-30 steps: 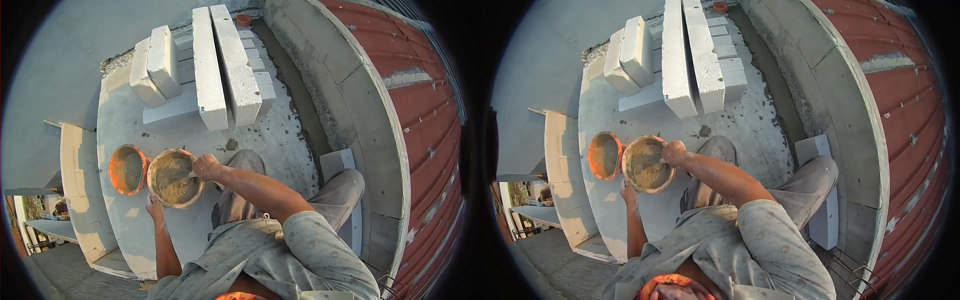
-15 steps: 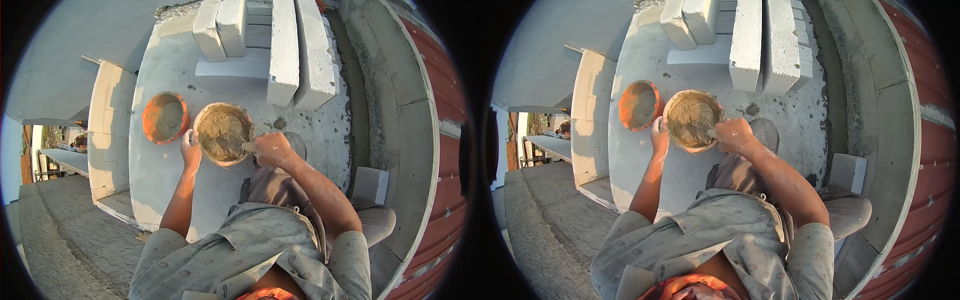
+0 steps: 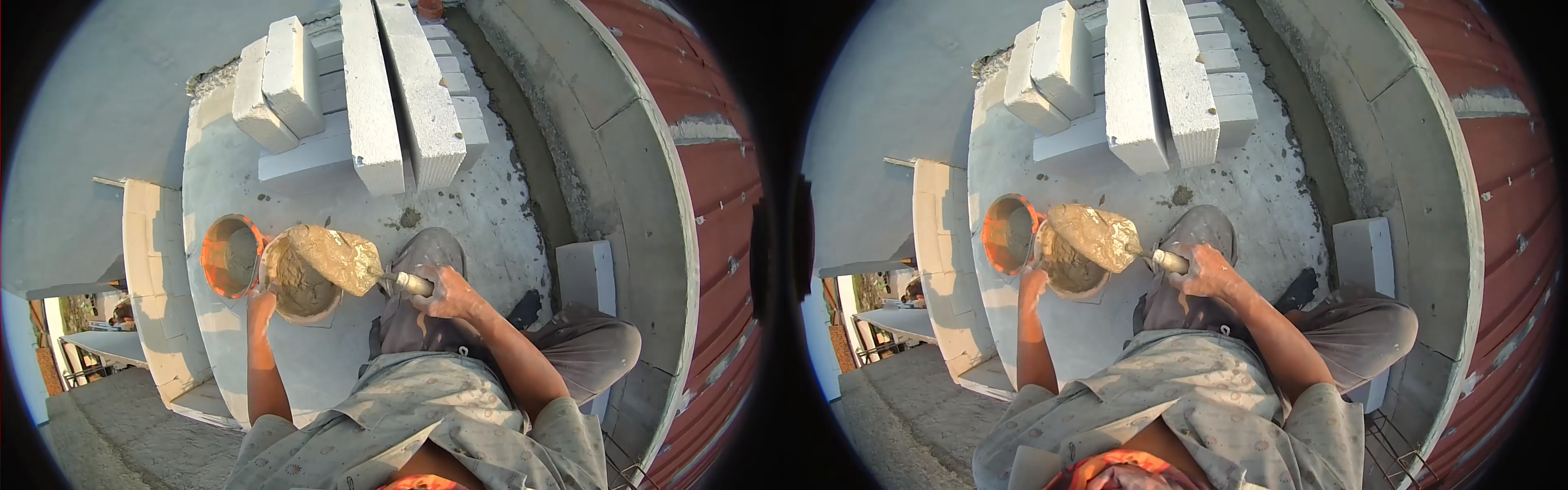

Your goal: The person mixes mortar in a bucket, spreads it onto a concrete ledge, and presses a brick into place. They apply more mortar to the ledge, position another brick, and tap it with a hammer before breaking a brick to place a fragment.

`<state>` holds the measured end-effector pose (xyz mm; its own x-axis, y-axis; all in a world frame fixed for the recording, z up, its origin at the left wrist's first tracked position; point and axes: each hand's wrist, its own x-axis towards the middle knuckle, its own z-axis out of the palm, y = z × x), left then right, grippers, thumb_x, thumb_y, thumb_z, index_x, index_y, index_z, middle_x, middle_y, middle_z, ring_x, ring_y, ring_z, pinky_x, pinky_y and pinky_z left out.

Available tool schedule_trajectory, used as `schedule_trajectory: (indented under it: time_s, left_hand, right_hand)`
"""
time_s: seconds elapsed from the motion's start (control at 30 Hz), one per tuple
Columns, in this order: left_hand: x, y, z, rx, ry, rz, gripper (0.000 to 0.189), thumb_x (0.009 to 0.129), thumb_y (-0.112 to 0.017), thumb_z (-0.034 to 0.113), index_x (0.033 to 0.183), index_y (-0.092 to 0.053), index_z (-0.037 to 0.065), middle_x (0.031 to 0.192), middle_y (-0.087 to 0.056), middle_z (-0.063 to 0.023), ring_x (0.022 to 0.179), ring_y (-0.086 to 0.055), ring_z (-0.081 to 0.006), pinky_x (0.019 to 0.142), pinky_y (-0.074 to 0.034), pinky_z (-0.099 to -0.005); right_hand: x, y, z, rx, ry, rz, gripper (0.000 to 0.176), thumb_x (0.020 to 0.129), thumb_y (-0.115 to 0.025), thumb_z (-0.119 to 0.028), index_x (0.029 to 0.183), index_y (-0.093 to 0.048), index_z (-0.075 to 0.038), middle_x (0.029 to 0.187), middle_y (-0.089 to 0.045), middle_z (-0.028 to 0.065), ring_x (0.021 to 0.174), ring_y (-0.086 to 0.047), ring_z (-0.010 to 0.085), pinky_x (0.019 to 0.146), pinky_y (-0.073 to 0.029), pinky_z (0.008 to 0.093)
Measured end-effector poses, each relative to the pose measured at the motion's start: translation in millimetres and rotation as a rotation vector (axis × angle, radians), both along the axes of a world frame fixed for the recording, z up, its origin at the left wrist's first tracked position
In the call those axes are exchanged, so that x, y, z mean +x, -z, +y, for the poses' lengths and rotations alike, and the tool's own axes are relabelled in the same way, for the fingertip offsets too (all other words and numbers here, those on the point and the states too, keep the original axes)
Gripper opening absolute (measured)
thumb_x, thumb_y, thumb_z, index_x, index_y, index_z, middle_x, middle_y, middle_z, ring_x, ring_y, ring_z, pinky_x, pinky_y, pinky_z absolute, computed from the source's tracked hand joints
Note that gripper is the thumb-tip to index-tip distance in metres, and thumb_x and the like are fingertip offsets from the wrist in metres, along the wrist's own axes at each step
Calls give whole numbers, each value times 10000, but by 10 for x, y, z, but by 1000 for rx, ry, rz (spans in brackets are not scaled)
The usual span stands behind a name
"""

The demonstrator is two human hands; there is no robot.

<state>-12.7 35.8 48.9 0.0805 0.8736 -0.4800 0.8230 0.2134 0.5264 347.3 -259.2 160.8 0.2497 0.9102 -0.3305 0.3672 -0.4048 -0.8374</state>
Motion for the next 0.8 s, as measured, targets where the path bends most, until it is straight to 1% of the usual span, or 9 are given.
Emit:
schedule_trajectory:
  time_s: [0.1, 0.17, 0.23, 0.3, 0.37, 0.5, 0.53, 0.67, 0.8]
  left_hand:
    - [794, -808, -20, 286, 190, 67, 549, 949, -667, 383, 1323, -596, -13, 1201, -687, -199, 1139, -644, -271, 950, -489, -398]
    - [1339, -937, 94, 345, 94, -211, 523, 937, -697, 348, 1308, -609, -10, 1228, -673, -187, 1138, -640, -297, 958, -490, -426]
    - [2072, -1574, -219, 404, 189, -469, 497, 937, -705, 319, 1300, -613, -8, 1264, -652, -187, 1169, -618, -321, 996, -472, -423]
    - [2621, -1884, -407, 546, 452, -450, 480, 948, -693, 322, 1291, -616, -6, 1281, -634, -199, 1204, -593, -330, 1032, -454, -430]
    - [3123, -1947, -454, 714, 710, -496, 525, 936, -701, 370, 1297, -613, -2, 1340, -587, -218, 1266, -545, -340, 1073, -421, -446]
    - [4013, -2005, -350, 744, 860, -330, 758, 895, -631, 635, 1401, -558, 76, 1512, -422, -237, 1417, -376, -411, 1156, -333, -476]
    - [4184, -1951, -310, 683, 867, -268, 894, 869, -528, 762, 1474, -484, 105, 1526, -405, -247, 1483, -251, -420, 1204, -210, -555]
    - [4448, -1677, -406, 767, 892, 58, 935, 843, -478, 814, 1528, -419, 181, 1566, -342, -260, 1531, -138, -373, 1224, -51, -568]
    - [4423, -1643, -403, 803, 884, 28, 899, 849, -496, 804, 1530, -421, 221, 1550, -378, -252, 1517, -179, -375, 1212, -64, -559]
  right_hand:
    - [151, -300, -267, 65, 98, 73, 379, 766, -732, -231, 1063, -669, -3, 839, -688, 223, 799, -678, 394, 733, -540, 433]
    - [289, -383, -546, 193, 193, -19, 341, 795, -743, -206, 1053, -666, 3, 806, -665, 175, 716, -652, 313, 676, -517, 396]
    - [418, -608, -753, 245, 300, -56, 342, 805, -756, -170, 1074, -662, 18, 822, -648, 135, 698, -622, 233, 668, -500, 362]
    - [532, -692, -1009, 70, 421, -88, 341, 820, -751, -182, 1070, -651, 27, 820, -607, 101, 696, -564, 182, 651, -468, 333]
    - [563, -702, -1188, 149, 618, -162, 360, 800, -742, -185, 1097, -668, 6, 843, -666, 137, 704, -619, 236, 687, -502, 344]
    - [573, -363, -1396, 98, 981, -99, 399, 853, -771, -247, 1114, -650, 28, 805, -649, 90, 649, -587, 175, 627, -486, 317]
    - [549, -332, -1375, 53, 1097, 115, 404, 897, -756, -291, 1121, -630, 21, 770, -621, 61, 568, -544, 131, 534, -458, 287]
    - [559, 100, -1279, 103, 1447, 454, 294, 952, -694, -318, 1028, -573, -61, 707, -552, 15, 528, -537, 114, 467, -456, 277]
    - [722, 438, -1302, 289, 1677, 713, 258, 974, -652, -307, 1043, -539, -86, 720, -551, 29, 533, -540, 130, 462, -467, 283]
